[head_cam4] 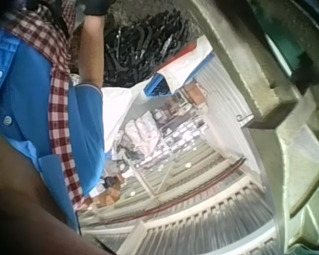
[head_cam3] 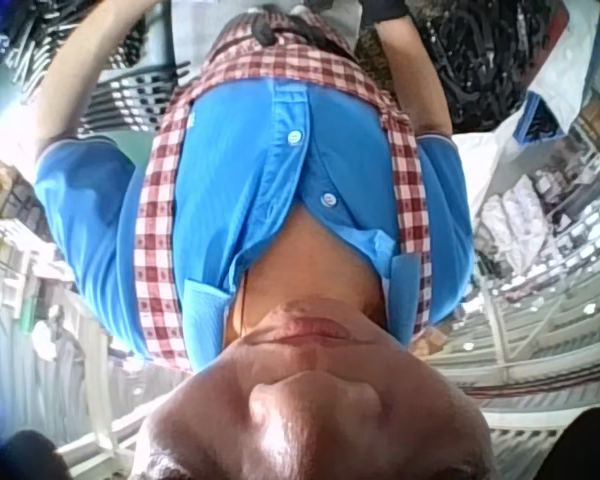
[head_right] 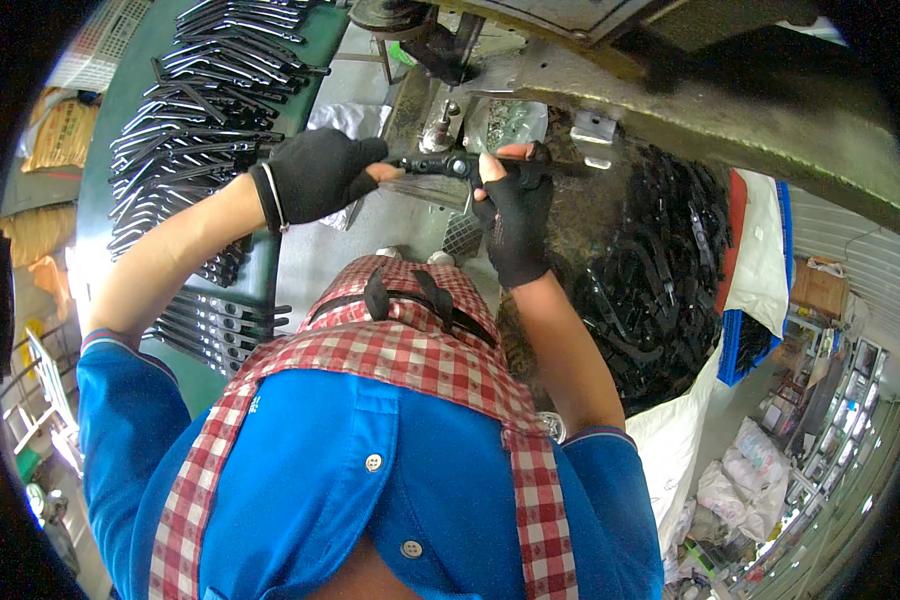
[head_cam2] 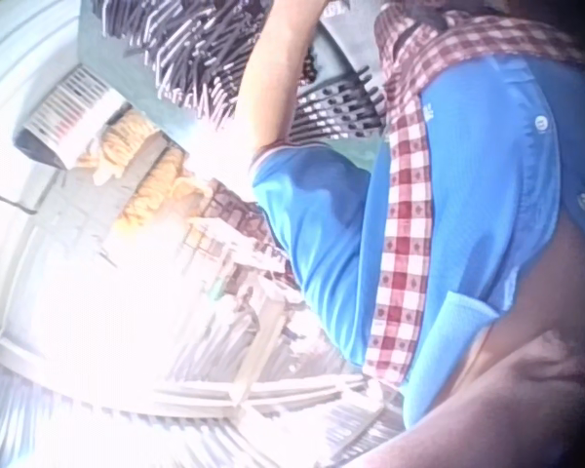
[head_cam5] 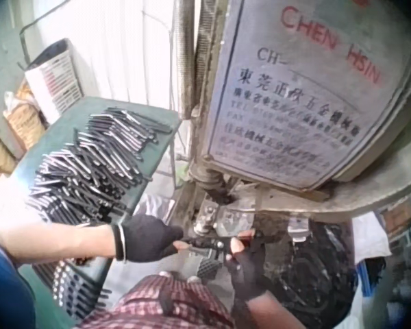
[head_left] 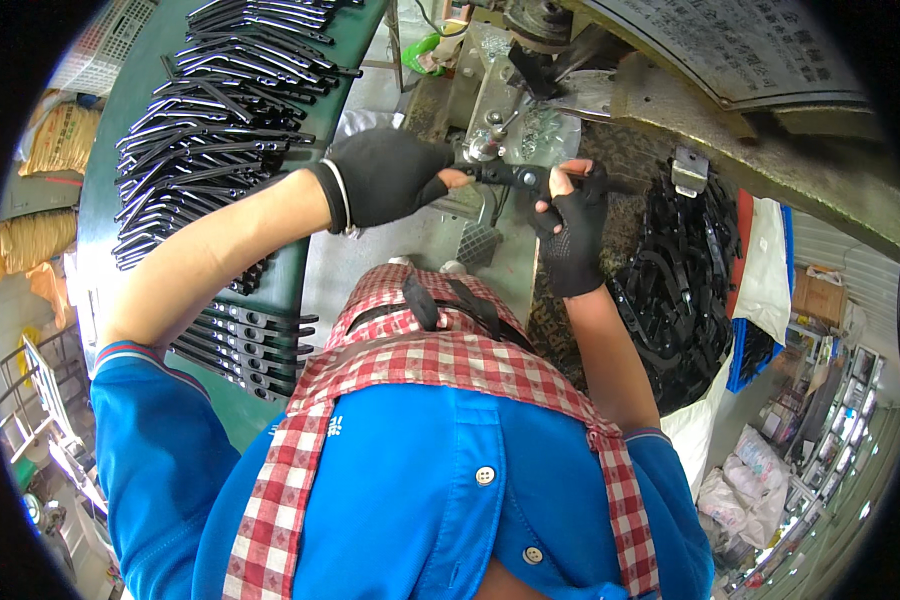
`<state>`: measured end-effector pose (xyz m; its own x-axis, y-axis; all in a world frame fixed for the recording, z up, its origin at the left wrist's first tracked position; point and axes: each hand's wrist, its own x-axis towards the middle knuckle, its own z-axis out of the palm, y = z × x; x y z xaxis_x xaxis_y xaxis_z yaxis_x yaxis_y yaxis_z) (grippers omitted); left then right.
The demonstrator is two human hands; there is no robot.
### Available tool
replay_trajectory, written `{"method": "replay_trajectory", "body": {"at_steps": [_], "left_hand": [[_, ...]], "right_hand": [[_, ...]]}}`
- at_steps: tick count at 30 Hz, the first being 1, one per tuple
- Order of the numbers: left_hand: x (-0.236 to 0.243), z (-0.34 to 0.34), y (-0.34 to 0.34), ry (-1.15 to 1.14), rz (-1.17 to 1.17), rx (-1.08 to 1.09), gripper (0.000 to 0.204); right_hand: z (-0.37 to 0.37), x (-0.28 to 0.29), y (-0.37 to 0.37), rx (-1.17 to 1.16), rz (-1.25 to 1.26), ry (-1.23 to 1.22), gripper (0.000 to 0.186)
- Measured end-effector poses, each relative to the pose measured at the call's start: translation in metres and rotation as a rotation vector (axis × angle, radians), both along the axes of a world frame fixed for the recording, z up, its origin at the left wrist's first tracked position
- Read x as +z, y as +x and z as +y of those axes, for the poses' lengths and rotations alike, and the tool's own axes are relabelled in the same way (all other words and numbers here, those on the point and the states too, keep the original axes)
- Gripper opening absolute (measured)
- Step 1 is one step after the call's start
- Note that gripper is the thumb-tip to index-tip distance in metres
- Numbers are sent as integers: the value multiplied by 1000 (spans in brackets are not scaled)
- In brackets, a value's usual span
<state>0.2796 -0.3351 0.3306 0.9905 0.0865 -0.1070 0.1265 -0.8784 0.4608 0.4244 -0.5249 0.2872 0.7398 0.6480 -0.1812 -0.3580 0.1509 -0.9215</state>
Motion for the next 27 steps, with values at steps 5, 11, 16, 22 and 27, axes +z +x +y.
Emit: {"method": "replay_trajectory", "body": {"at_steps": [5,11,16,22,27], "left_hand": [[14,24,29,206,-229,-40,38],[12,37,42,236,-209,-60,38],[7,44,59,-11,28,-135,39],[-14,52,61,108,-67,-193,41],[-19,51,55,171,-162,-180,38]], "right_hand": [[22,19,23,-39,-50,102,16],[37,29,16,-216,89,61,14],[39,3,21,-257,200,-9,14],[41,-33,25,-269,90,-26,16],[31,-54,25,-202,78,41,16]]}}
